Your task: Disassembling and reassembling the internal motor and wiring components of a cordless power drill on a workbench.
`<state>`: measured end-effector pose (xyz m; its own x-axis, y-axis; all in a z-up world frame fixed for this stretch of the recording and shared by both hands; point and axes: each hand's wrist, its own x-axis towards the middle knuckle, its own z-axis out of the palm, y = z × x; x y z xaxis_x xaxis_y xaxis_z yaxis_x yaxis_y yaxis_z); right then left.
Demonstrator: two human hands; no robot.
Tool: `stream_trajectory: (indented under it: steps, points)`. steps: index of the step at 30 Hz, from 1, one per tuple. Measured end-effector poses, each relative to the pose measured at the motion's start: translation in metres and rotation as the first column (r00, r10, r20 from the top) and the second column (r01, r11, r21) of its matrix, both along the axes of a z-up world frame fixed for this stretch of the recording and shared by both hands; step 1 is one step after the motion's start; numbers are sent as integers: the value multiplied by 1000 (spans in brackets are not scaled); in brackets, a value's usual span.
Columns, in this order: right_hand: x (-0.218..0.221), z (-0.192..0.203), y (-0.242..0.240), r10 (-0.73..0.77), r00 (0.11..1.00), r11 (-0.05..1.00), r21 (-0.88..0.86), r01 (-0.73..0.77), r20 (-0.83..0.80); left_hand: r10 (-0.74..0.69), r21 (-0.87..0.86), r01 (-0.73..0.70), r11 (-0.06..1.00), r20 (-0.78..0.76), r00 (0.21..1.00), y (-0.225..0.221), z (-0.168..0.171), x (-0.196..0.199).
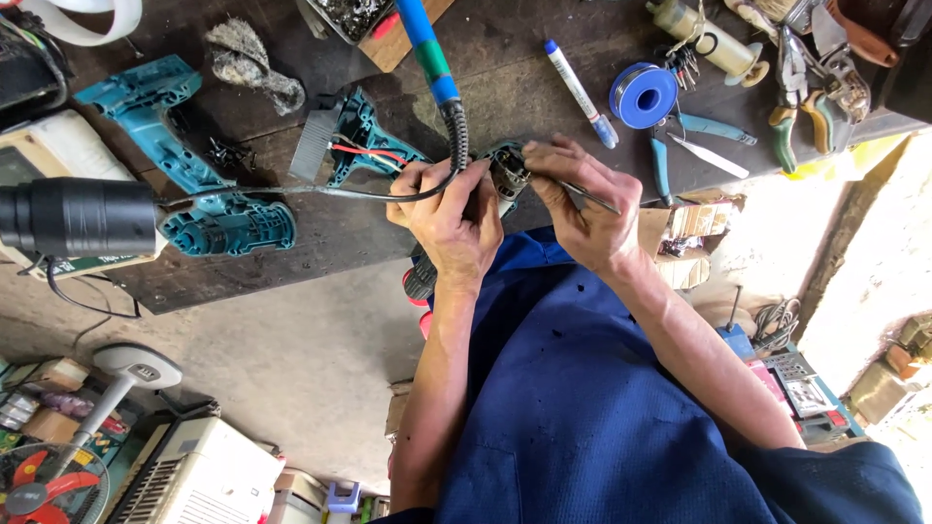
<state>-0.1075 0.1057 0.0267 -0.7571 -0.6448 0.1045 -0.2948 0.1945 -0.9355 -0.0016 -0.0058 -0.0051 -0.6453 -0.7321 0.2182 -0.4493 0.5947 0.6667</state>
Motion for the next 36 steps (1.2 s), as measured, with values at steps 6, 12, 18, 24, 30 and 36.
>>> stream_trajectory:
  steps: [6, 12, 18, 24, 30, 36]
  points:
    - [1, -13, 2, -20, 1000, 1000, -22, 21, 24, -5, -9, 5, 1000, 2, 1000, -3, 5, -2]
    - [12, -17, -2, -44, 999, 999, -15, 44, -28, -4, -18, 4, 1000, -11, 1000, -3, 3, -2]
    - [5, -7, 3, -12, 999, 1000, -26, 11, -40, -14, -14, 14, 1000, 3, 1000, -3, 3, 1]
    - [3, -11, 0, -6, 998, 1000, -28, 4, -60, -7, -17, 7, 1000, -5, 1000, -4, 4, -1]
    - [5, -16, 0, 3, 995, 1000, -8, -4, -101, -15, -12, 15, 1000, 8, 1000, -1, -2, 3]
    - [-2, -13, 8, 22, 1000, 999, -45, -22, 5, -167, 67, 168, 984, -9, 986, -14, 19, 10]
